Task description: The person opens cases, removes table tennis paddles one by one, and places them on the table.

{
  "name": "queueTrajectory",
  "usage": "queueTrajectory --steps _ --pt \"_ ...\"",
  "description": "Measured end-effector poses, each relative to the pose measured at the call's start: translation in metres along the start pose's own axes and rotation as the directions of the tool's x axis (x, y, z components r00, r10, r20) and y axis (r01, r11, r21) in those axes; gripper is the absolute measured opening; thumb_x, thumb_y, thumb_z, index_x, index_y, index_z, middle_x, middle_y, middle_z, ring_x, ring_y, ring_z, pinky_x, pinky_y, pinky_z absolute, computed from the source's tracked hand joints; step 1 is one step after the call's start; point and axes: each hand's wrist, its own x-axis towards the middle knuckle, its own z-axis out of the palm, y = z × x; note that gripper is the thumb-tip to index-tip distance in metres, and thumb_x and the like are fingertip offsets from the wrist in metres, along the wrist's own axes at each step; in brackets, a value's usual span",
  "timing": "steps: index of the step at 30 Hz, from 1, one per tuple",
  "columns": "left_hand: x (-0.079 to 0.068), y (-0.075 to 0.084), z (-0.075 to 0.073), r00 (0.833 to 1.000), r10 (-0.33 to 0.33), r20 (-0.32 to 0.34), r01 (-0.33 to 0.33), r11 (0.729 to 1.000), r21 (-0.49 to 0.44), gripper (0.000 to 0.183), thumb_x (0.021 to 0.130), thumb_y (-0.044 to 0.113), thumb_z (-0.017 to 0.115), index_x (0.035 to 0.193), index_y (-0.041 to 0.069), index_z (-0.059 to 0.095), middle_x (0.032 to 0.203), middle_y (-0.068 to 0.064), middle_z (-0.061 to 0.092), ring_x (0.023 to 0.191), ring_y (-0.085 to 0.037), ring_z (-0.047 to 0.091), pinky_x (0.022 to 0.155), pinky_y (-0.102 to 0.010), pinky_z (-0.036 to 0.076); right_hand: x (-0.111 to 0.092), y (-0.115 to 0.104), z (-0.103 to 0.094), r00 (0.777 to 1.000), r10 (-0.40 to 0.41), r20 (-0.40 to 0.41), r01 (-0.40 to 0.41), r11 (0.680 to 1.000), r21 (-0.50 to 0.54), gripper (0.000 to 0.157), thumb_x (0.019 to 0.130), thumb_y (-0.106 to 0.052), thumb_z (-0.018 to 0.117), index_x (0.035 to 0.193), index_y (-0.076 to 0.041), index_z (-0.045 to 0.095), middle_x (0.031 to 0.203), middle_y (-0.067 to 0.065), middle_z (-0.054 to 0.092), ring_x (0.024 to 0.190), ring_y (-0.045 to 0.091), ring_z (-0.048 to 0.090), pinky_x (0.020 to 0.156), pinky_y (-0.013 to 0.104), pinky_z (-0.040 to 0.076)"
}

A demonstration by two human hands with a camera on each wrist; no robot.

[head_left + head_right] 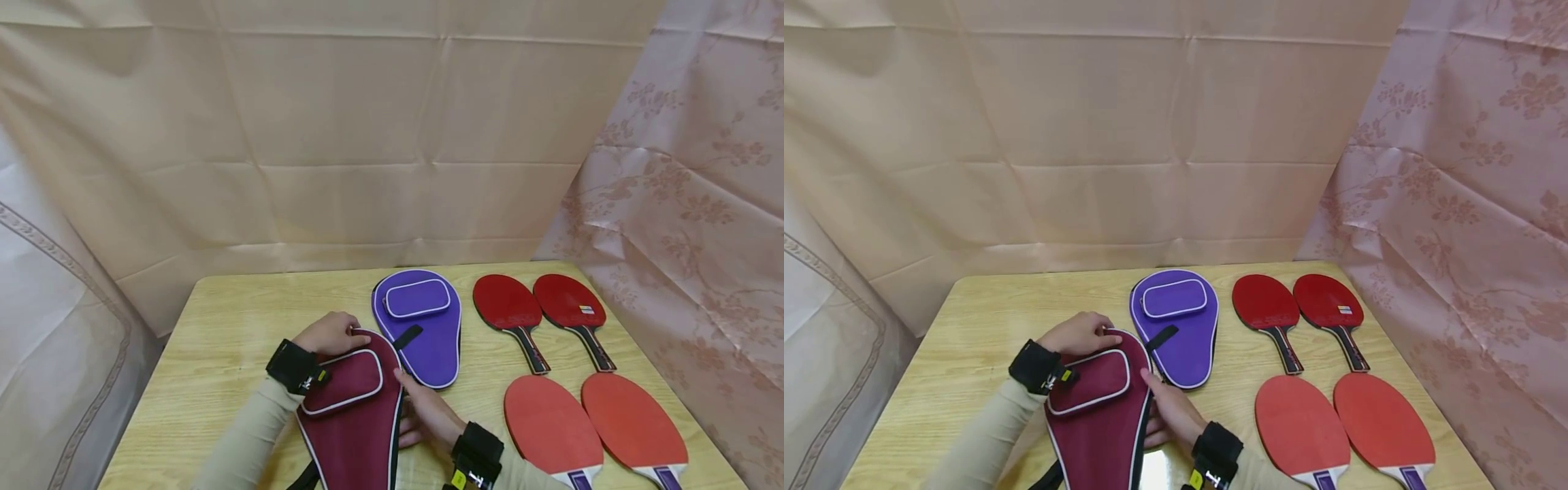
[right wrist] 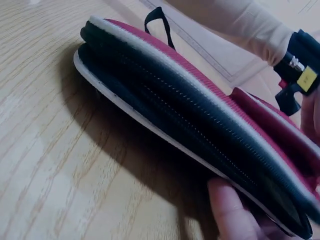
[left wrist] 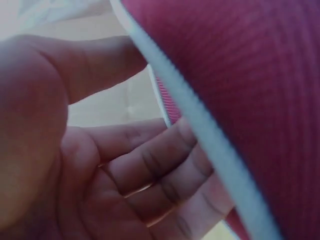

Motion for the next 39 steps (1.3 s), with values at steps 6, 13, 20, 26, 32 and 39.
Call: queueTrajectory --steps 6,13,20,26,32,39 --pt "-0.001 -0.002 0.013 0.998 -0.053 0.034 0.051 0.997 0.05 0.022 0.093 0.031 0.067 0.092 0.009 0.071 0.078 0.002 0.065 0.072 -0.012 0.057 0.069 -0.031 0.048 0.002 0.006 0.003 0.999 -0.043 0.016 0.044 0.997 -0.061 0.032 0.095 -0.022 0.064 0.116 0.001 0.054 0.089 0.016 0.074 0.072 0.024 0.073 0.06 0.038 0.06" --pt "-0.014 -0.013 0.011 1.0 -0.003 0.002 0.003 0.999 -0.04 0.027 0.095 0.029 0.064 0.108 0.006 0.07 0.089 -0.002 0.069 0.079 -0.013 0.061 0.074 -0.034 0.051 0.005 0.012 0.003 0.997 -0.06 0.048 0.061 0.998 -0.018 0.031 0.096 -0.01 0.06 0.122 0.004 0.05 0.095 0.021 0.073 0.08 0.03 0.074 0.062 0.042 0.06" --pt "-0.047 -0.038 0.0 0.982 -0.138 -0.126 0.137 0.99 -0.01 0.05 0.097 0.032 0.06 0.132 -0.004 0.058 0.127 -0.029 0.056 0.121 -0.045 0.049 0.098 -0.056 0.043 0.005 0.009 0.002 0.996 -0.074 0.053 0.075 0.997 -0.01 0.03 0.096 -0.008 0.059 0.121 0.007 0.05 0.096 0.02 0.073 0.081 0.029 0.073 0.063 0.042 0.06" --pt "-0.081 -0.061 0.001 0.933 -0.34 -0.116 0.333 0.94 -0.077 0.045 0.098 0.031 0.059 0.114 -0.011 0.061 0.104 -0.024 0.066 0.095 -0.036 0.063 0.077 -0.046 0.052 0.005 0.01 0.002 0.996 -0.075 0.042 0.076 0.997 -0.032 0.029 0.096 -0.008 0.06 0.119 0.006 0.051 0.093 0.018 0.073 0.078 0.026 0.073 0.06 0.039 0.06" --pt "-0.1 -0.064 0.013 0.911 -0.404 -0.086 0.371 0.892 -0.259 0.03 0.097 0.027 0.061 0.083 0.001 0.064 0.069 -0.006 0.063 0.062 -0.018 0.058 0.056 -0.03 0.045 0.005 0.011 0.003 0.997 -0.072 0.03 0.072 0.997 0.003 0.027 0.097 -0.008 0.059 0.118 0.007 0.05 0.093 0.02 0.073 0.077 0.026 0.074 0.063 0.041 0.06" --pt "-0.103 -0.059 0.023 0.901 -0.421 -0.099 0.357 0.854 -0.378 0.022 0.096 0.015 0.062 0.079 0.001 0.061 0.07 -0.007 0.063 0.054 -0.018 0.065 0.054 -0.032 0.054 0.004 0.009 0.007 0.997 -0.066 0.044 0.063 0.996 0.067 0.027 0.098 -0.008 0.058 0.119 0.007 0.05 0.095 0.019 0.074 0.079 0.026 0.074 0.067 0.044 0.06"
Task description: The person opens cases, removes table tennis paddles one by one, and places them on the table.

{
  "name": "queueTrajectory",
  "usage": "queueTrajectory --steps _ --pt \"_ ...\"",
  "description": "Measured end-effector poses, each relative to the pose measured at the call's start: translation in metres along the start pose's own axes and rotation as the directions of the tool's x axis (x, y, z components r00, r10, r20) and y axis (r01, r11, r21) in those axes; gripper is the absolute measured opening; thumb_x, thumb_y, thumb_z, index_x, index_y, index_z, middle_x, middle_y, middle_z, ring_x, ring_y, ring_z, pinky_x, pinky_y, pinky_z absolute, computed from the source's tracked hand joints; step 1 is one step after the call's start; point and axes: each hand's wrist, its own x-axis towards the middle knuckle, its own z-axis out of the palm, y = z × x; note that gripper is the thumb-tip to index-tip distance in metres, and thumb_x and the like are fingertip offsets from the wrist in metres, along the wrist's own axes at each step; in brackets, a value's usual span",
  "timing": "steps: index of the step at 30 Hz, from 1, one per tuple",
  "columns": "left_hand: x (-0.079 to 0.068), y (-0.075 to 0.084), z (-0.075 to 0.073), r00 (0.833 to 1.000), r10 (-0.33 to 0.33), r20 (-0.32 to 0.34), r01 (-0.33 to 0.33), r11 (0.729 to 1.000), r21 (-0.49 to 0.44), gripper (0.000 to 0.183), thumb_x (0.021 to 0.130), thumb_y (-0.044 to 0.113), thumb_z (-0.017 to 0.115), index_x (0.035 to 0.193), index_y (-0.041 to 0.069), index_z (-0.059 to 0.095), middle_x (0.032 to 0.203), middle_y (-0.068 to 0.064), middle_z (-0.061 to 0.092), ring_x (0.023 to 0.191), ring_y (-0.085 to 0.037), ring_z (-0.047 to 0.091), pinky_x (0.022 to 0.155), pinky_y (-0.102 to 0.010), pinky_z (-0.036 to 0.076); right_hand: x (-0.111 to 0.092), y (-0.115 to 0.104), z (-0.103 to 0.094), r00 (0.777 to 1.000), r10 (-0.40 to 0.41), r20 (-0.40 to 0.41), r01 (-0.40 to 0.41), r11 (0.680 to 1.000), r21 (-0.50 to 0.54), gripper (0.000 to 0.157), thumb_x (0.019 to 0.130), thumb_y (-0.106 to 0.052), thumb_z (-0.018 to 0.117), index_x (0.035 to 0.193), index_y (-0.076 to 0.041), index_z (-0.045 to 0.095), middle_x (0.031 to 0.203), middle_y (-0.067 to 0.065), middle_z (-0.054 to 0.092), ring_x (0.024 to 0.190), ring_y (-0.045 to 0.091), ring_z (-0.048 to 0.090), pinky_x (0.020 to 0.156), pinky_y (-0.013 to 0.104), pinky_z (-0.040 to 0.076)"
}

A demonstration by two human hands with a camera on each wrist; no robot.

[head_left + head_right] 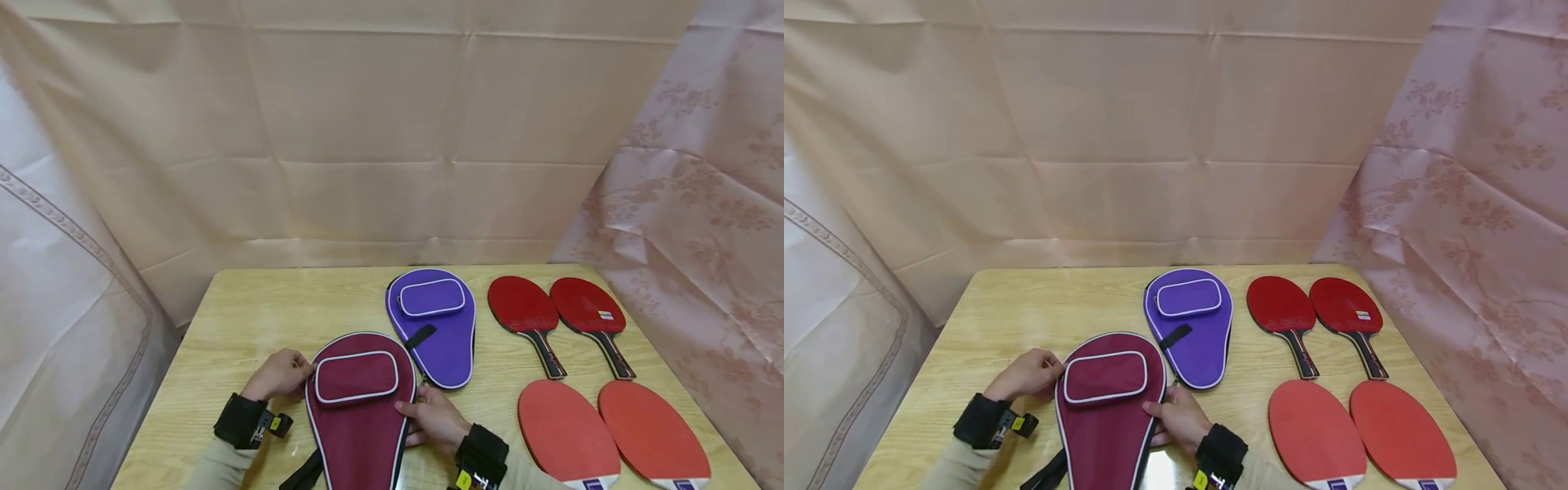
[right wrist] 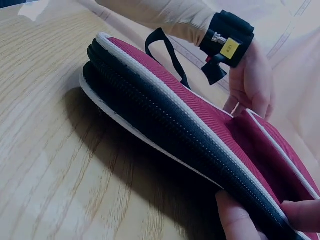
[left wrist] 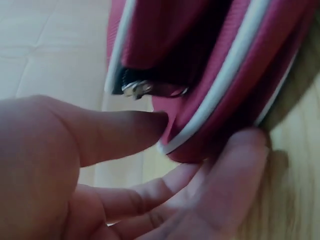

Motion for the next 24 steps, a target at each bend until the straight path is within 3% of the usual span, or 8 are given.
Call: queueTrajectory --steps 5,10,12,18,24 --pt "0.0 -0.001 0.0 1.0 -0.01 0.01 0.011 0.999 -0.045 0.016 0.095 0.01 0.062 0.084 0.0 0.057 0.076 -0.01 0.061 0.055 -0.019 0.066 0.055 -0.033 0.056 0.0 -0.003 0.003 1.0 -0.007 0.005 0.007 1.0 0.013 0.026 0.098 -0.008 0.058 0.118 0.007 0.051 0.094 0.018 0.074 0.078 0.026 0.074 0.066 0.043 0.06" --pt "0.001 -0.003 -0.011 1.0 0.001 0.01 -0.001 1.0 -0.022 0.014 0.095 0.012 0.062 0.089 0.0 0.058 0.075 -0.009 0.061 0.06 -0.019 0.064 0.055 -0.031 0.05 0.001 -0.014 0.01 1.0 -0.01 0.011 0.01 1.0 -0.024 0.026 0.099 -0.011 0.058 0.117 0.007 0.053 0.092 0.018 0.074 0.073 0.022 0.073 0.058 0.034 0.059" --pt "0.003 -0.004 -0.018 1.0 0.017 0.01 -0.017 1.0 -0.02 0.014 0.095 0.013 0.062 0.093 -0.001 0.059 0.076 -0.008 0.06 0.063 -0.019 0.061 0.055 -0.031 0.047 0.001 -0.022 0.014 1.0 -0.02 0.0 0.02 0.997 -0.07 0.026 0.099 -0.013 0.059 0.116 0.007 0.055 0.091 0.017 0.074 0.071 0.02 0.073 0.056 0.031 0.059" --pt "0.01 -0.002 -0.045 0.998 0.064 0.026 -0.06 0.99 -0.124 0.021 0.097 0.009 0.056 0.109 -0.009 0.056 0.08 -0.013 0.066 0.068 -0.02 0.066 0.065 -0.039 0.058 0.013 -0.055 0.031 0.998 -0.054 -0.027 0.049 0.989 -0.138 0.028 0.099 -0.016 0.06 0.115 0.007 0.057 0.089 0.014 0.074 0.066 0.015 0.071 0.055 0.027 0.057" --pt "0.028 0.006 -0.073 0.998 0.054 -0.032 -0.057 0.991 -0.124 0.029 0.099 0.012 0.055 0.118 -0.01 0.054 0.083 -0.012 0.068 0.068 -0.016 0.067 0.068 -0.035 0.058 0.04 -0.076 0.042 0.995 -0.067 -0.072 0.055 0.985 -0.164 0.023 0.098 -0.012 0.059 0.112 0.006 0.057 0.082 0.011 0.072 0.055 0.011 0.065 0.048 0.024 0.054"
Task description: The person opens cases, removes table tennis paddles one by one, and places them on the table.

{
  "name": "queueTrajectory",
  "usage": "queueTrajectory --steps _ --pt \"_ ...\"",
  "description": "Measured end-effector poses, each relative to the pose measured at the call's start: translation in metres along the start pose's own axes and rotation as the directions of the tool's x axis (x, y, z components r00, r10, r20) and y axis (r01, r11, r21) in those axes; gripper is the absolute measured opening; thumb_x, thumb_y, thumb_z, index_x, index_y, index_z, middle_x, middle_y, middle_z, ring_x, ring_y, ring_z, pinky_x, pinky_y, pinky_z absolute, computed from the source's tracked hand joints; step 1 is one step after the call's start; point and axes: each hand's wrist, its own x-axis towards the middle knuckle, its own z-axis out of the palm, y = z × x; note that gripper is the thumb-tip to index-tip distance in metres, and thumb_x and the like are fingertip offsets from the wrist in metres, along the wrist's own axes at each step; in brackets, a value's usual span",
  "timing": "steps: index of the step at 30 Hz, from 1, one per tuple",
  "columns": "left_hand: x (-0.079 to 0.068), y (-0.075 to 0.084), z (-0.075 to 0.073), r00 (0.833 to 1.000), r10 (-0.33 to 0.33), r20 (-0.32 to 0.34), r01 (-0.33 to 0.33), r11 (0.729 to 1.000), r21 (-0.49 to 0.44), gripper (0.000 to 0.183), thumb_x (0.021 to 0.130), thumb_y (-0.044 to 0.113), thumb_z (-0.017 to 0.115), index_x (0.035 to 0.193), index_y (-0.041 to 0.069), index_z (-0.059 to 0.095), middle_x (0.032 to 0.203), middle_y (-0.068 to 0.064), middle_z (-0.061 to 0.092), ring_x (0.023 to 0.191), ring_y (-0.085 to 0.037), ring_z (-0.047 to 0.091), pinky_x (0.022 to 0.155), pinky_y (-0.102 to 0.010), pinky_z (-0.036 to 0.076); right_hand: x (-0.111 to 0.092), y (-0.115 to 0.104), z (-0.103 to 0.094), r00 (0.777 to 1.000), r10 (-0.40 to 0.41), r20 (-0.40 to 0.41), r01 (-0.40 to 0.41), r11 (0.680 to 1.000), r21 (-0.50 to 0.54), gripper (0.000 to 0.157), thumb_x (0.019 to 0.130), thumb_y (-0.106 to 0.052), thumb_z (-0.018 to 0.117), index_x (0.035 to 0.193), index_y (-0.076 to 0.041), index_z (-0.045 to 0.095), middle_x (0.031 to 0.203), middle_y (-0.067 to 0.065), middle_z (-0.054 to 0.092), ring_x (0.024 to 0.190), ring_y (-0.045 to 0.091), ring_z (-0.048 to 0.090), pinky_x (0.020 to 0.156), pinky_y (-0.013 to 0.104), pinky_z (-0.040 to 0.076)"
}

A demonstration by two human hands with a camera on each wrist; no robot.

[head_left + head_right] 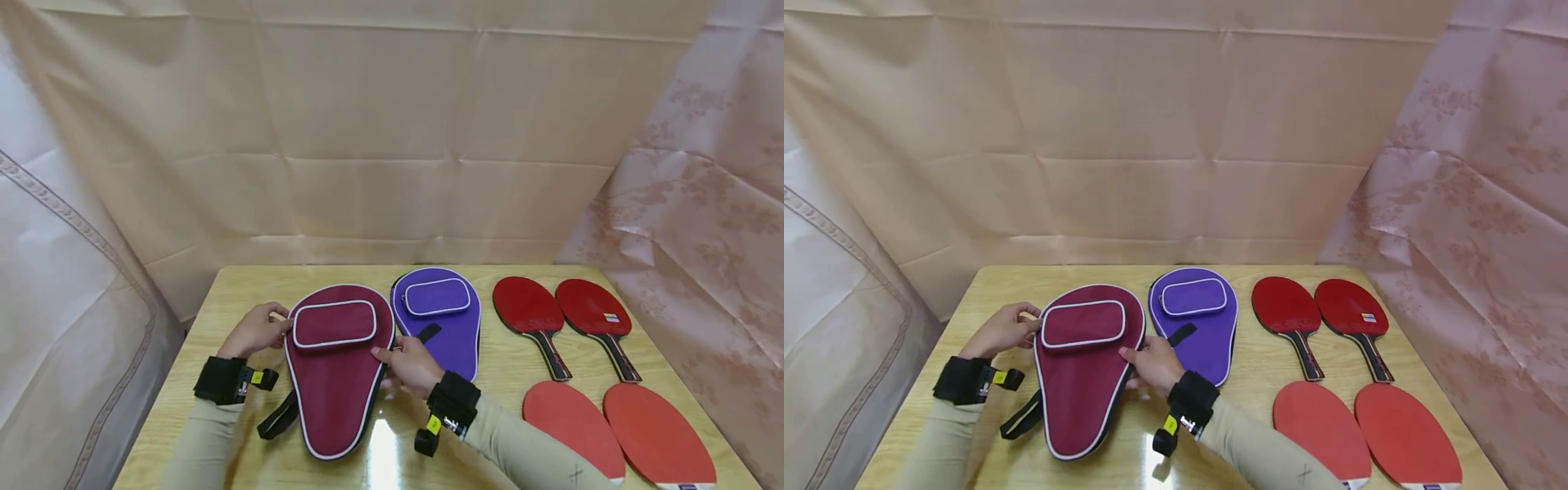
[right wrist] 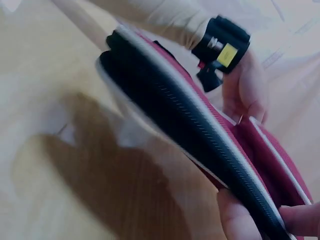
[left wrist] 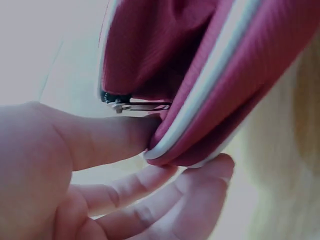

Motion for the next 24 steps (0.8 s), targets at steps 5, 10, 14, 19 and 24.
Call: queueTrajectory --steps 5,10,14,19,24 --pt "0.018 -0.001 -0.015 0.998 -0.032 -0.054 0.031 0.999 -0.025 0.034 0.099 0.014 0.055 0.124 -0.01 0.052 0.09 -0.016 0.068 0.068 -0.014 0.068 0.07 -0.035 0.059 0.031 -0.007 0.007 1.0 -0.008 -0.021 0.007 0.999 -0.053 0.02 0.097 -0.01 0.06 0.108 0.007 0.059 0.081 0.013 0.073 0.055 0.012 0.066 0.051 0.024 0.055" --pt "0.032 -0.012 -0.018 0.993 -0.05 -0.11 0.043 0.997 -0.062 0.038 0.098 0.013 0.056 0.127 -0.011 0.052 0.091 -0.017 0.068 0.067 -0.013 0.068 0.073 -0.037 0.06 0.057 -0.006 0.014 0.996 0.01 -0.085 -0.015 0.998 -0.064 0.015 0.095 -0.009 0.063 0.101 0.005 0.06 0.08 0.015 0.073 0.057 0.013 0.067 0.054 0.026 0.057" --pt "0.042 -0.022 -0.015 0.989 -0.046 -0.138 0.037 0.997 -0.069 0.038 0.096 0.011 0.057 0.127 -0.011 0.054 0.091 -0.018 0.067 0.067 -0.012 0.068 0.07 -0.033 0.059 0.072 0.0 0.018 0.987 0.014 -0.16 -0.031 0.994 -0.104 0.013 0.092 -0.008 0.066 0.093 0.003 0.06 0.077 0.014 0.07 0.058 0.017 0.069 0.056 0.029 0.058" --pt "0.051 -0.031 -0.013 0.979 -0.072 -0.191 0.075 0.997 0.01 0.035 0.095 0.012 0.06 0.123 -0.009 0.06 0.089 -0.018 0.069 0.067 -0.015 0.068 0.064 -0.026 0.054 0.086 0.009 0.021 0.983 0.026 -0.179 -0.044 0.994 -0.097 0.011 0.091 -0.005 0.066 0.091 0.003 0.058 0.077 0.015 0.067 0.064 0.025 0.072 0.059 0.034 0.06" --pt "0.058 -0.037 -0.01 0.971 -0.069 -0.227 0.088 0.993 0.074 0.035 0.092 0.015 0.065 0.12 -0.006 0.066 0.09 -0.018 0.071 0.073 -0.02 0.068 0.063 -0.025 0.05 0.096 0.015 0.021 0.974 0.021 -0.225 -0.043 0.995 -0.091 0.013 0.09 -0.003 0.066 0.088 0.002 0.054 0.075 0.014 0.064 0.061 0.024 0.07 0.058 0.035 0.06"
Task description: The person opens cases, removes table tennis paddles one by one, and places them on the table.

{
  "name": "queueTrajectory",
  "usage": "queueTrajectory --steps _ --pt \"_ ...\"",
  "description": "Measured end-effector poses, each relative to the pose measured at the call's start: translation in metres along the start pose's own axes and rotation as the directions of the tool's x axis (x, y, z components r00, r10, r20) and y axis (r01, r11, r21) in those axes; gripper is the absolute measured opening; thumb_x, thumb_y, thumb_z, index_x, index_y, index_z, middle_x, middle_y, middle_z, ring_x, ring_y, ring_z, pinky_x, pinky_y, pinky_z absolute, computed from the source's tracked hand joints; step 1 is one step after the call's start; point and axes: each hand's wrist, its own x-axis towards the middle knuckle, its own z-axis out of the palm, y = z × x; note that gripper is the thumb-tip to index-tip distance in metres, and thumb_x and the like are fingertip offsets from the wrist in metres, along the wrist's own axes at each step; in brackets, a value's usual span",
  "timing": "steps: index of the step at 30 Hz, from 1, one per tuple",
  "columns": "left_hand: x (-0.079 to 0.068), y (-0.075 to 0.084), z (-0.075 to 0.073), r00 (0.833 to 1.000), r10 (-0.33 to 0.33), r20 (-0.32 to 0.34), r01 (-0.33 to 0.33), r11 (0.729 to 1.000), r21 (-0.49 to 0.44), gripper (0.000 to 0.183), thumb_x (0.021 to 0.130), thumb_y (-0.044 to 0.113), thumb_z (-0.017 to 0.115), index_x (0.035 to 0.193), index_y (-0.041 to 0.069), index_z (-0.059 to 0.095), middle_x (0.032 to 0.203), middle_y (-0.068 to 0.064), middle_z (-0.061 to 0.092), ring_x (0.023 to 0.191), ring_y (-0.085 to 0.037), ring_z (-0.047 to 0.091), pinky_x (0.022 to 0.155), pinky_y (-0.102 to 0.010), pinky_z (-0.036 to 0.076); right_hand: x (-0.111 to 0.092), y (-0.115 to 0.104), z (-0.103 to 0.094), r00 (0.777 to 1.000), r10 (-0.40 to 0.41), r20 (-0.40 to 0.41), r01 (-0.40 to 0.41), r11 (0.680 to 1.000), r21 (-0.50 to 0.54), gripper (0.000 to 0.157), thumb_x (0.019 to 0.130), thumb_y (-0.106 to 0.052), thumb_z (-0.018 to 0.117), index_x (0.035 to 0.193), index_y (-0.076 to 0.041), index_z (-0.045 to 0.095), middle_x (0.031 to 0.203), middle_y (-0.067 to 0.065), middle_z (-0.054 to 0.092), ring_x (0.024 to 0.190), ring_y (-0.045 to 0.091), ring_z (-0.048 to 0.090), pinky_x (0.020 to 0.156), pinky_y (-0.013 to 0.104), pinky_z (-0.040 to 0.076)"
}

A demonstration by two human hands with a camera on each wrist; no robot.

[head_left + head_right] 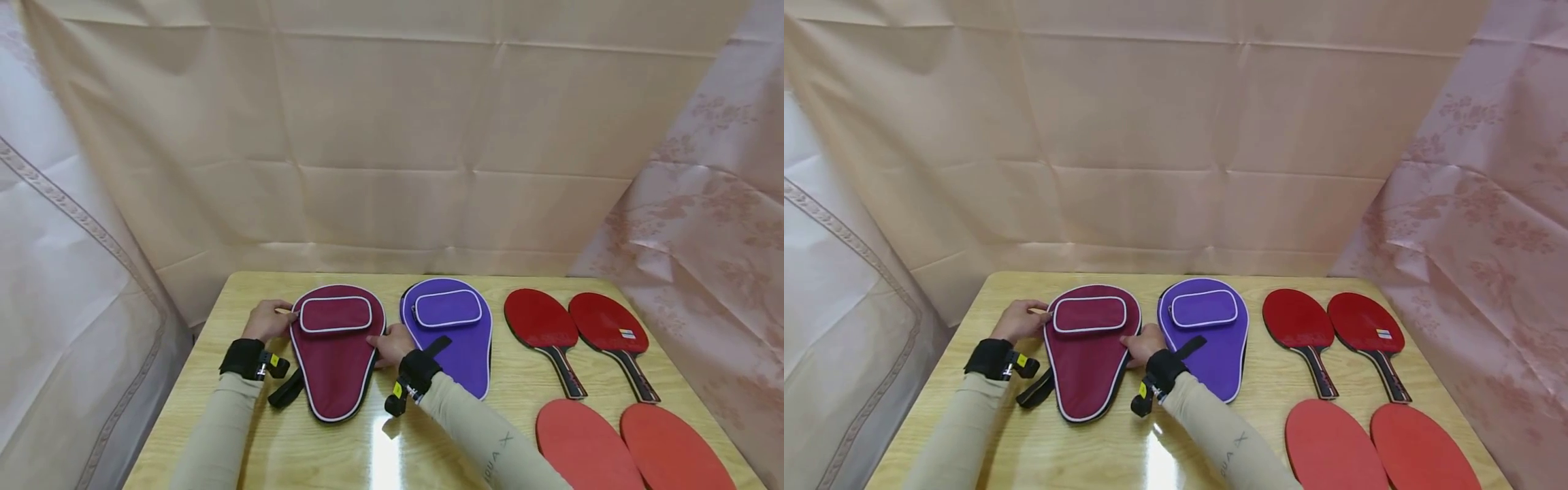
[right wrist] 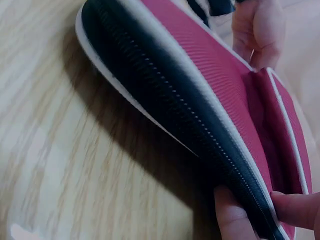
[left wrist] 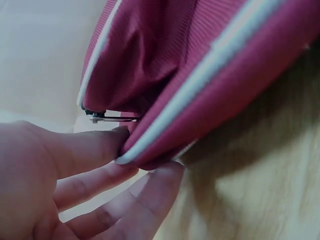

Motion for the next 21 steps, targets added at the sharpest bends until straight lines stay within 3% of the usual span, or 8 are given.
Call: queueTrajectory --steps 9,15,21 --pt "0.001 -0.007 0.006 0.998 0.035 -0.061 -0.029 0.994 0.107 0.036 0.094 0.02 0.064 0.122 -0.002 0.068 0.107 -0.026 0.07 0.098 -0.037 0.066 0.081 -0.041 0.052 0.005 0.009 0.004 0.999 -0.025 -0.032 0.024 1.0 -0.017 0.017 0.089 -0.004 0.068 0.089 0.001 0.052 0.077 0.011 0.059 0.055 0.019 0.066 0.055 0.034 0.059" --pt "0.0 -0.011 0.006 0.999 0.036 -0.022 -0.034 0.997 0.07 0.047 0.098 0.026 0.058 0.133 -0.006 0.057 0.111 -0.028 0.069 0.092 -0.032 0.07 0.084 -0.042 0.053 0.004 0.009 0.001 0.999 -0.033 -0.041 0.03 0.996 -0.083 0.02 0.09 -0.012 0.07 0.079 -0.003 0.056 0.07 0.007 0.056 0.056 0.026 0.07 0.053 0.031 0.058" --pt "-0.003 -0.015 0.002 0.999 0.017 0.042 -0.019 0.998 0.055 0.059 0.102 0.035 0.052 0.143 -0.006 0.043 0.113 -0.025 0.068 0.089 -0.024 0.069 0.087 -0.042 0.05 0.002 0.009 -0.001 0.998 -0.05 -0.043 0.045 0.993 -0.11 0.024 0.091 -0.016 0.067 0.072 -0.004 0.06 0.059 0.008 0.062 0.053 0.023 0.07 0.052 0.03 0.057"
